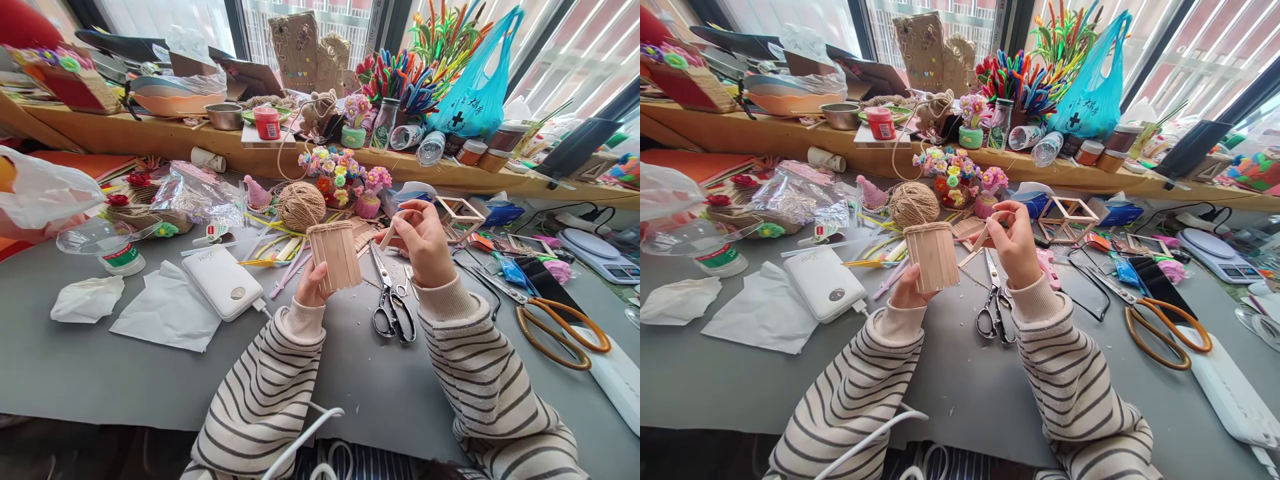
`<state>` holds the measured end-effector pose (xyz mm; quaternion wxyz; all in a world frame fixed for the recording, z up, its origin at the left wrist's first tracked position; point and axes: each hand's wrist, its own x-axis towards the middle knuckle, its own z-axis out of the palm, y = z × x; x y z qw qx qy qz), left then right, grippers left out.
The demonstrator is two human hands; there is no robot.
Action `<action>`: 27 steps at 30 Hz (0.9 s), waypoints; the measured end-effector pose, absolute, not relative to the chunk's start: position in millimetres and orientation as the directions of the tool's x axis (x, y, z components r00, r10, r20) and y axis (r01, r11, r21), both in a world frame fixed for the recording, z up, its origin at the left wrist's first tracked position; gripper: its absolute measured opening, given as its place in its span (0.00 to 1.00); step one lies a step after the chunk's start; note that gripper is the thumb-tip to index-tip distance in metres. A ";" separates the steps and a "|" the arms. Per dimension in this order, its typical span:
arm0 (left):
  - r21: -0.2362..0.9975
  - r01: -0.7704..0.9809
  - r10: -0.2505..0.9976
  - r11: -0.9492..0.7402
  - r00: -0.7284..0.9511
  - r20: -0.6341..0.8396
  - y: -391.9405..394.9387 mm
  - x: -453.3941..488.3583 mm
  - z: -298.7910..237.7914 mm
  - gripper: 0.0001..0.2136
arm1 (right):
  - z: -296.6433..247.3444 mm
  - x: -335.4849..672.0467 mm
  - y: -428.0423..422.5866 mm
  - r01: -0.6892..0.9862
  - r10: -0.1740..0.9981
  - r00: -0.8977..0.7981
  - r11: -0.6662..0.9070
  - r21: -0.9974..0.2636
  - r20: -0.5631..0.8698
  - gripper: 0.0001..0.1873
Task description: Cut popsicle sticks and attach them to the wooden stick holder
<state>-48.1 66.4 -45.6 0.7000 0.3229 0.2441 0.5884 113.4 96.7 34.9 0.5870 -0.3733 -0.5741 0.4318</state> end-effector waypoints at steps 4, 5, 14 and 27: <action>0.797 -0.602 0.990 0.056 0.135 0.032 68.7 -49.4 -53.2 0.32 | 32.8 113.5 99.1 -0.061 0.928 0.001 0.372 -0.926 0.373 0.20; 0.813 -0.582 0.992 0.035 0.122 0.045 68.4 -49.5 -53.8 0.31 | 31.9 113.8 100.1 -0.054 0.924 0.013 0.382 -0.923 0.382 0.21; 0.877 -0.474 0.995 -0.076 0.027 0.101 68.9 -48.4 -58.7 0.31 | 29.7 114.5 101.8 0.019 0.927 -0.085 0.367 -0.930 0.364 0.20; 0.935 -0.351 0.998 -0.049 -0.063 0.029 55.8 -36.7 -49.1 0.32 | 27.7 110.0 92.7 0.198 0.888 -0.303 0.414 -0.889 0.346 0.23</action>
